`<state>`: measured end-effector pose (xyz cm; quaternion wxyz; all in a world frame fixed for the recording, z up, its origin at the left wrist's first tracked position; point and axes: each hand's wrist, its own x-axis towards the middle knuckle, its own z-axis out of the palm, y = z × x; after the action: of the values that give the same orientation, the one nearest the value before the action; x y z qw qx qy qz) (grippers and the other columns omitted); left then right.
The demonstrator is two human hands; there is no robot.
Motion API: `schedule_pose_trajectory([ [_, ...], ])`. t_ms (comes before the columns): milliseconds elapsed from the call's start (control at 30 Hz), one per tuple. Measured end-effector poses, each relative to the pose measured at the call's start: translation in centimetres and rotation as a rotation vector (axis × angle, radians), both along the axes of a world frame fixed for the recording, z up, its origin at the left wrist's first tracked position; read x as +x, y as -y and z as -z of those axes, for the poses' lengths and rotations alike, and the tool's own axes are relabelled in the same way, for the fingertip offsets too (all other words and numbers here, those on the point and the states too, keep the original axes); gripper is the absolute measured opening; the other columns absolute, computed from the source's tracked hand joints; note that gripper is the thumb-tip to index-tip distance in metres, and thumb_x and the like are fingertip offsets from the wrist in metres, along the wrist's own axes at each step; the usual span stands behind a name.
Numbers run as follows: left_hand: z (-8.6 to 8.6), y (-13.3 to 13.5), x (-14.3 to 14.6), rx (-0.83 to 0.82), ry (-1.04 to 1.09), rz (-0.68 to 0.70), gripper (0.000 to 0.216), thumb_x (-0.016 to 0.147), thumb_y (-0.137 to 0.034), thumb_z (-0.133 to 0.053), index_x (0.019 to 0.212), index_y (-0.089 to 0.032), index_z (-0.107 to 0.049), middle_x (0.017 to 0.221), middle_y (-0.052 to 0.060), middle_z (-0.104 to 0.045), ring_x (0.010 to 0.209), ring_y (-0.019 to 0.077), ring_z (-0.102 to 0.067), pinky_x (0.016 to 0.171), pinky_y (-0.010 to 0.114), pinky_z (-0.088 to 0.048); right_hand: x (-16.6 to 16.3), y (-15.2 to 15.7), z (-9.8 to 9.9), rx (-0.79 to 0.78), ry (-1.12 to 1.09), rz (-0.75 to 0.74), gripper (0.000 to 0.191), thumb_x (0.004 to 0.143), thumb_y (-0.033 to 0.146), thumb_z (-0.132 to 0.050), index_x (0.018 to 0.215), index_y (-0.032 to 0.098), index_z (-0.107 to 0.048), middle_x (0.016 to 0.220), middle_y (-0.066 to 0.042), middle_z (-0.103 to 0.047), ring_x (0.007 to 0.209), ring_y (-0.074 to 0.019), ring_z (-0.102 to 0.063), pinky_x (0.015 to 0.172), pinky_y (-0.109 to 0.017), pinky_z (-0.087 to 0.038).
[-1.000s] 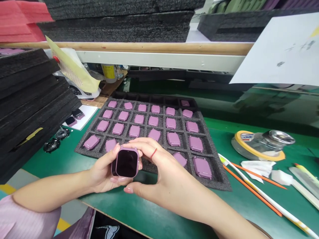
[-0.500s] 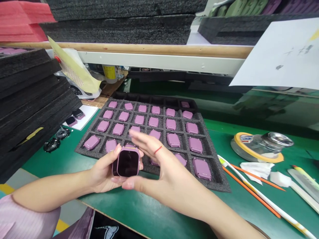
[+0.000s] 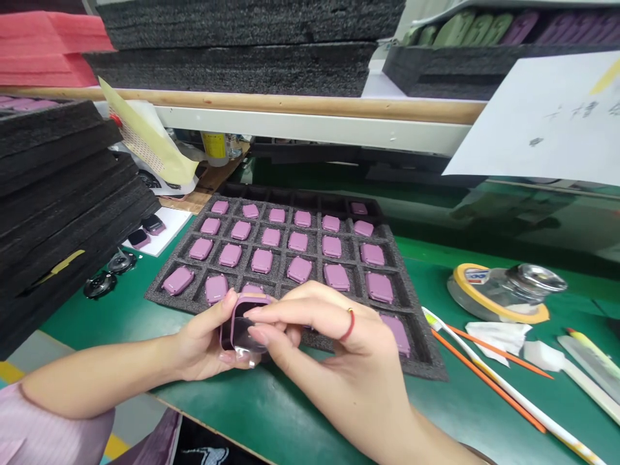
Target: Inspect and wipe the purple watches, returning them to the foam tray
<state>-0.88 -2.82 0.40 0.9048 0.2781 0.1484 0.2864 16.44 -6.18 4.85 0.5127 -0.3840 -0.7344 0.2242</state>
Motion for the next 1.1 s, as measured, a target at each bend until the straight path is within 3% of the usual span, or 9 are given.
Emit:
schedule_pose_trajectory([
  [167, -0.1, 0.1, 0.0, 0.021, 0.007, -0.002, 0.047, 0.078, -0.057, -0.078, 0.089, -0.012, -0.070, 0.074, 0.003, -0.060, 0.045, 0.0025, -0.035, 0.042, 0.018, -0.021, -0.3, -0.2, 0.5, 0.105, 0.100, 0.029, 0.026, 0.084, 0.005, -0.070, 0.098, 0.026, -0.072, 0.076, 0.001, -0.071, 0.064, -0.0125, -0.066, 0.053, -0.023, -0.056],
  [300, -0.1, 0.2, 0.1, 0.036, -0.079, -0.061, 0.050, 0.074, -0.060, -0.080, 0.084, -0.013, -0.067, 0.065, -0.001, -0.053, 0.046, 0.0038, -0.036, 0.042, 0.018, -0.021, -0.5, 0.0, 0.8, 0.195, 0.207, 0.135, 0.042, 0.084, 0.008, -0.072, 0.122, 0.026, -0.066, 0.076, 0.001, -0.061, 0.062, -0.0126, -0.059, 0.052, -0.024, -0.055],
  [400, -0.1, 0.3, 0.2, 0.067, -0.126, -0.115, 0.051, 0.071, -0.060, -0.083, 0.084, -0.013, -0.067, 0.065, -0.002, -0.053, 0.047, 0.0042, -0.037, 0.041, 0.017, -0.023, -0.6, 0.4, 1.1, 0.129, 0.296, 0.049, 0.055, 0.083, 0.019, -0.079, 0.134, 0.026, -0.059, 0.085, -0.001, -0.061, 0.068, -0.0142, -0.060, 0.055, -0.025, -0.057],
  [500, 0.0, 0.2, 0.3, 0.062, -0.112, -0.149, 0.049, 0.069, -0.057, -0.085, 0.078, -0.013, -0.067, 0.061, -0.002, -0.054, 0.048, 0.0043, -0.039, 0.042, 0.016, -0.025, -0.5, 0.4, 1.3, 0.063, 0.292, -0.010, 0.055, 0.083, 0.016, -0.078, 0.133, 0.027, -0.057, 0.091, -0.002, -0.065, 0.074, -0.0155, -0.063, 0.061, -0.027, -0.059],
  [633, 0.0, -0.2, 0.0, -0.106, -0.077, -0.073, 0.049, 0.074, -0.059, -0.080, 0.075, -0.011, -0.069, 0.050, -0.003, -0.051, 0.038, 0.0025, -0.033, 0.037, 0.015, -0.022, -0.1, -0.3, 1.2, 0.107, 0.209, -0.032, 0.052, 0.081, 0.017, -0.079, 0.128, 0.028, -0.059, 0.103, -0.005, -0.072, 0.092, -0.0206, -0.069, 0.080, -0.035, -0.062],
  [767, -0.3, -0.3, -0.4, -0.176, -0.092, -0.039, 0.053, 0.065, -0.057, -0.087, 0.084, -0.010, -0.073, 0.074, 0.005, -0.068, 0.042, 0.0009, -0.041, 0.034, 0.012, -0.020, 0.3, -1.2, 1.6, 0.145, 0.208, -0.034, 0.051, 0.079, 0.024, -0.083, 0.126, 0.027, -0.060, 0.112, -0.007, -0.074, 0.107, -0.0253, -0.069, 0.096, -0.044, -0.058],
  [1100, -0.3, -0.2, -0.2, -0.168, -0.128, -0.067, 0.055, 0.066, -0.058, -0.086, 0.085, -0.008, -0.073, 0.074, 0.007, -0.068, 0.042, 0.0000, -0.040, 0.035, 0.012, -0.020, 0.4, -1.1, 1.6, 0.132, 0.279, -0.041, 0.053, 0.080, 0.024, -0.081, 0.129, 0.022, -0.059, 0.114, -0.006, -0.073, 0.105, -0.0202, -0.069, 0.093, -0.034, -0.057],
])
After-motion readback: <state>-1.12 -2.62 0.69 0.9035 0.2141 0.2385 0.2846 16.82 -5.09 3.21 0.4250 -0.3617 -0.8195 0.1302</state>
